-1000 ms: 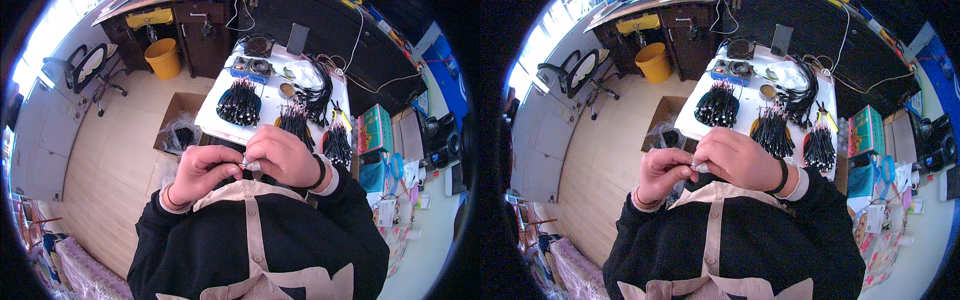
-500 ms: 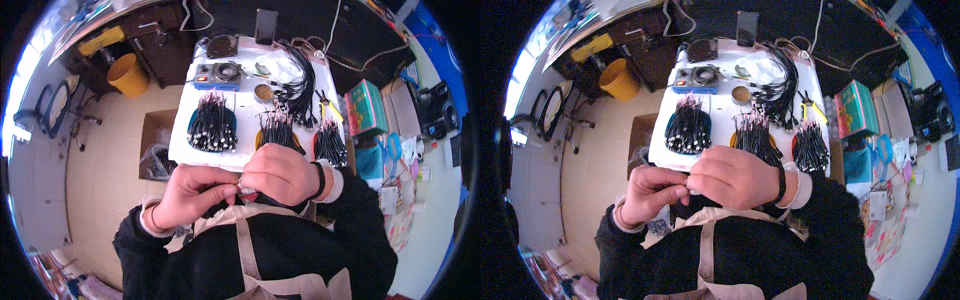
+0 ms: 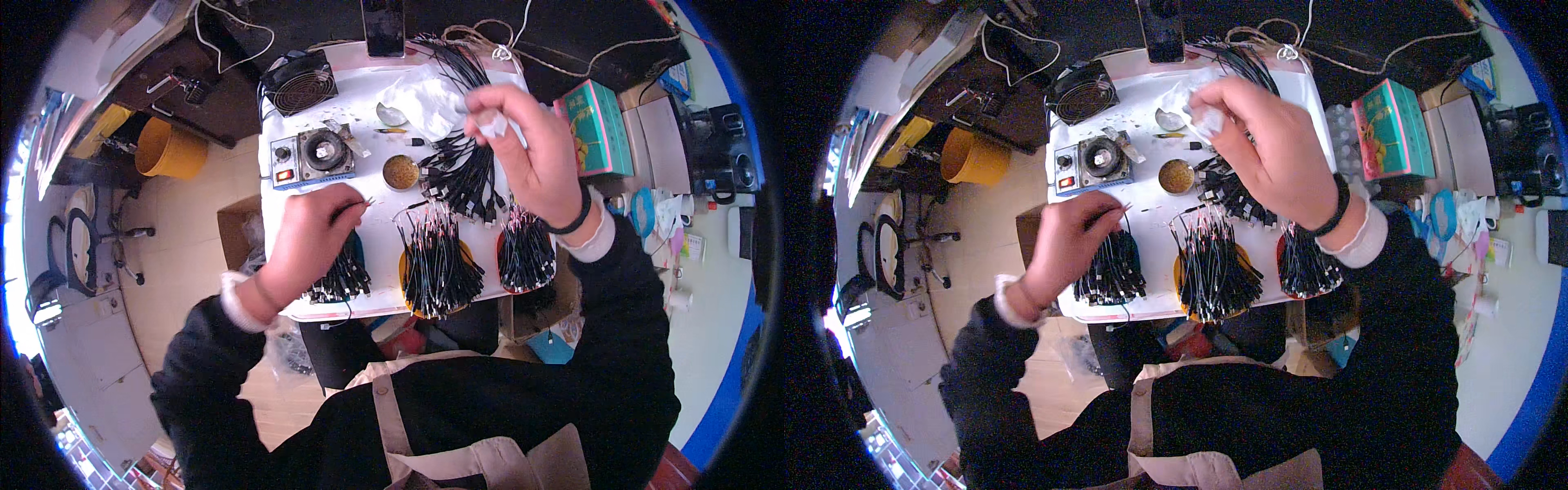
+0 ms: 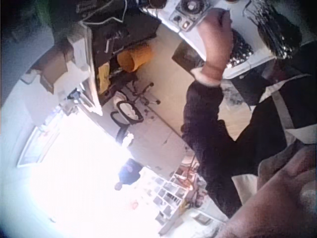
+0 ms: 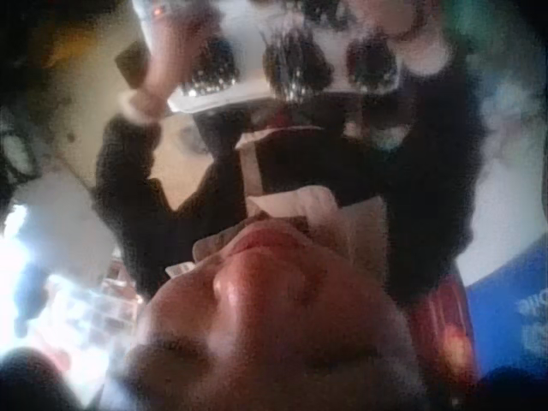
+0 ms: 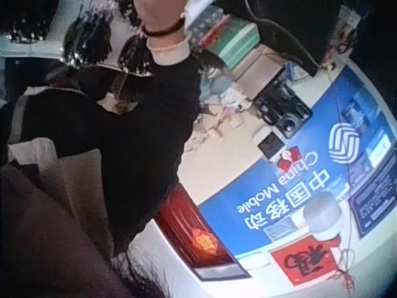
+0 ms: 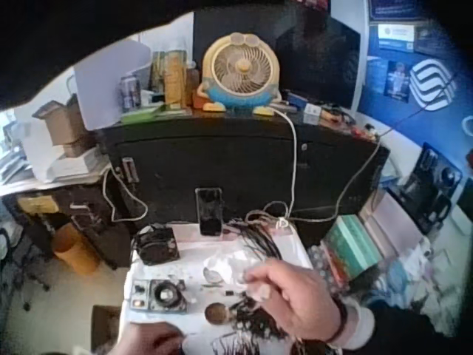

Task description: The person sits at a workbench and repeatedly picks up black wires and small white connectors, then joins them by hand. The person places the finished units into a blue tray on the table. The person occasionally reaches for a small container on the table.

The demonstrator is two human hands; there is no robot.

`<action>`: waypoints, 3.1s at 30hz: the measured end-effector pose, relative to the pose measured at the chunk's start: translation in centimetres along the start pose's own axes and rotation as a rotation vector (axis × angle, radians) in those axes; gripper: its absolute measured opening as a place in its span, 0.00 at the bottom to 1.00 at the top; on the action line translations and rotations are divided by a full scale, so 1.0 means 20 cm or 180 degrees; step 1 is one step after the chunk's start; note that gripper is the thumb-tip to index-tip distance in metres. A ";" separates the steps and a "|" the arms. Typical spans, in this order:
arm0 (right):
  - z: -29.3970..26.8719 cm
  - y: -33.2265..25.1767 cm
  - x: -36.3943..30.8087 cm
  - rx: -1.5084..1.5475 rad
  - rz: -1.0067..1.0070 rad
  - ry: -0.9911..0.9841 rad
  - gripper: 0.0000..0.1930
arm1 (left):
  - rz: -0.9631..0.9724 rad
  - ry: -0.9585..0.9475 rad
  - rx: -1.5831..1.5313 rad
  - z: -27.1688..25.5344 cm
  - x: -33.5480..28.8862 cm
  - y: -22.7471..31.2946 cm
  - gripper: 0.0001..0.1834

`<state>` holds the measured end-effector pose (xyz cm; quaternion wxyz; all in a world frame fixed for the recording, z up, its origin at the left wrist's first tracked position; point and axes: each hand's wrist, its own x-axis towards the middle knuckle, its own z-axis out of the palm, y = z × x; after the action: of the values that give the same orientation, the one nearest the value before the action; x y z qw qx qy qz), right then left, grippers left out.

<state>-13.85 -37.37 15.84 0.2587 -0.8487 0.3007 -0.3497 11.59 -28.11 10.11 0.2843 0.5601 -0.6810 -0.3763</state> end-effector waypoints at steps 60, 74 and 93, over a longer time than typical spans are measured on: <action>-0.25 -0.28 -0.86 0.0890 0.3397 -0.0151 0.06 | -0.1128 0.0706 0.1856 0.00 0.36 -0.29 0.05; -0.20 -0.25 -0.87 0.0916 0.3405 -0.0219 0.06 | -0.1256 0.0592 0.2201 0.06 0.43 -0.52 0.06; 0.14 -0.53 -0.63 0.2560 0.2073 -0.0183 0.25 | -0.2114 0.1350 -0.0931 -0.03 -0.15 0.72 0.05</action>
<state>-15.41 -20.85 15.40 0.6681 -0.5538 0.3838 -0.3155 4.80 -24.11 22.50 0.3579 0.7680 -0.3292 -0.4167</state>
